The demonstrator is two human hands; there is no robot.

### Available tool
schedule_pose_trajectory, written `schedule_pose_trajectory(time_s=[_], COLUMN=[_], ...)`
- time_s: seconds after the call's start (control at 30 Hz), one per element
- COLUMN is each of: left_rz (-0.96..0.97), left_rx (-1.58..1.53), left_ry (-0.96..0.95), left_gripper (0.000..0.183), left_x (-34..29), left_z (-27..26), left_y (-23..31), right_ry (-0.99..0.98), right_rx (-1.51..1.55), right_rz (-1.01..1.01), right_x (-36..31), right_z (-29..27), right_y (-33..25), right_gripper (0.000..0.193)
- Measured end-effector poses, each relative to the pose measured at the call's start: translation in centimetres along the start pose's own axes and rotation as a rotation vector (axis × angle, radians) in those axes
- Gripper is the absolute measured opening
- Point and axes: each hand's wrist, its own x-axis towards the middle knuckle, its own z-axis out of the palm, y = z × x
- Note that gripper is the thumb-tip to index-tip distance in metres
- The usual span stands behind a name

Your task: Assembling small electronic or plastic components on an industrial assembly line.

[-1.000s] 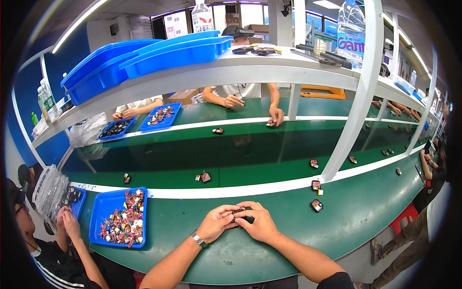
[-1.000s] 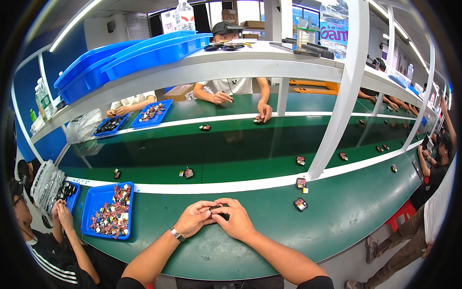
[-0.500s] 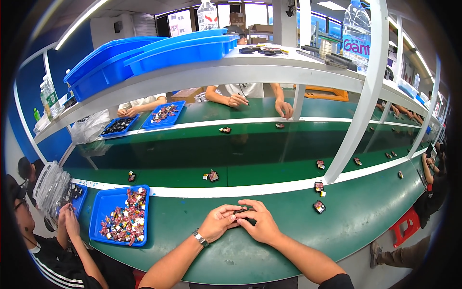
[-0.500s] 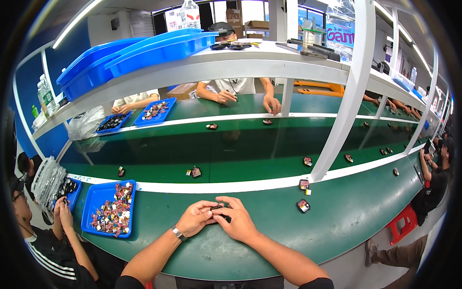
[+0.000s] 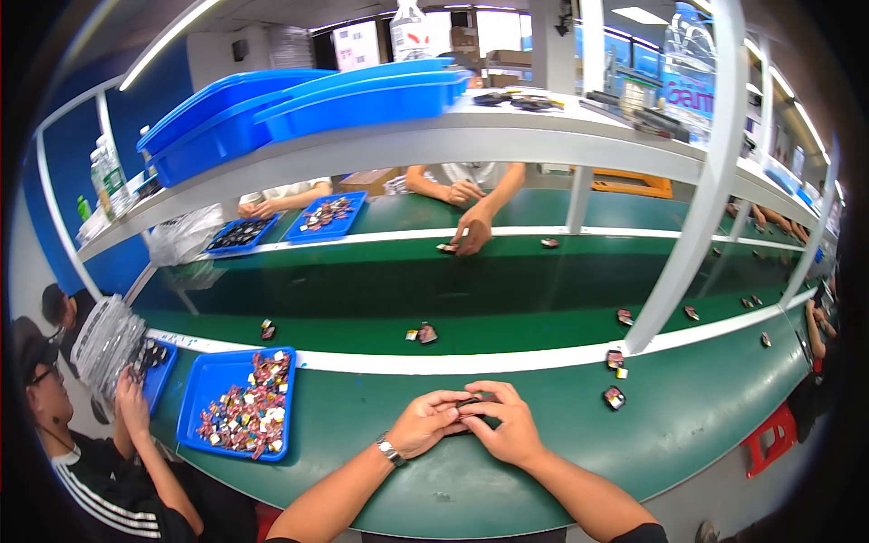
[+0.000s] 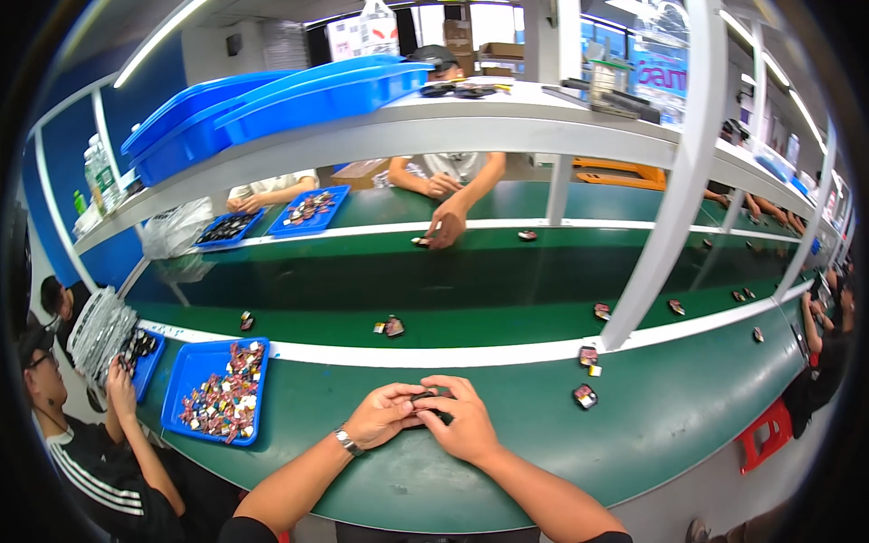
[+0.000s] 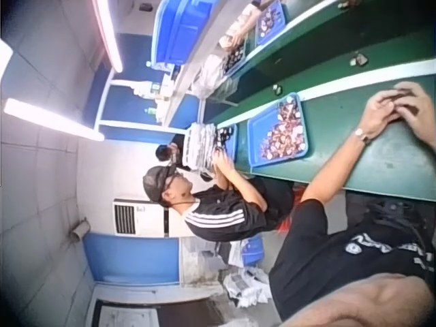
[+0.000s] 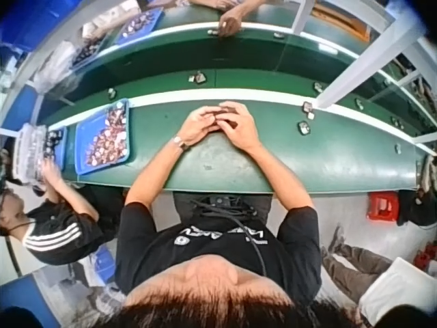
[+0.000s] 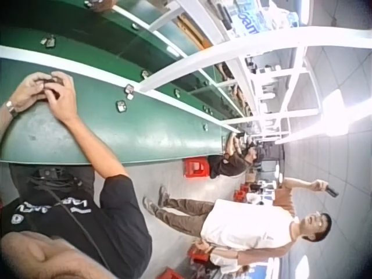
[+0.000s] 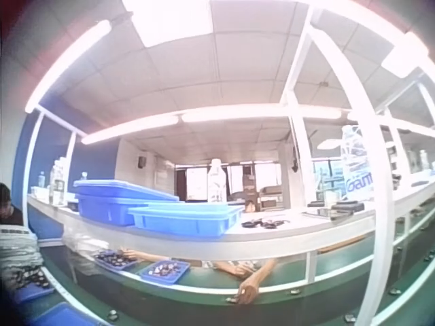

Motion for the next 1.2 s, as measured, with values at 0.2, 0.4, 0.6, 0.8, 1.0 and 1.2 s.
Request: schedule_pose_trajectory(time_s=[0.2, 0.4, 0.6, 0.8, 1.0, 1.2], left_rz=[0.023, -0.022, 0.032, 0.056, 0.029, 0.031], left_rx=[-0.003, 0.047, 0.093, 0.076, 0.082, 0.059], left_ry=[0.023, 0.085, 0.103, 0.123, 0.136, 0.158], left_gripper=[0.033, 0.033, 0.032, 0.032, 0.033, 0.032], left_x=[0.1, 0.2, 0.1, 0.1, 0.2, 0.2], left_z=[0.6, 0.6, 1.4, 0.9, 1.5, 1.4], left_y=[-0.2, -0.4, 0.0, -0.1, -0.3, 0.1], right_ry=[-0.030, -0.048, -0.096, -0.126, 0.051, 0.108], right_rx=[0.133, 0.077, 0.134, 0.057, -0.126, -0.234], right_rz=[0.162, 0.217, 0.188, 0.150, -0.060, -0.125], right_x=[0.0, -0.2, 0.4, 0.6, 0.5, 0.8], right_z=[-0.1, 0.2, -0.4, -0.1, -0.2, 0.3], right_y=[0.2, 0.5, 0.5, 0.5, 0.2, 0.1], right_gripper=[0.023, 0.024, 0.023, 0.021, 0.018, 0.016])
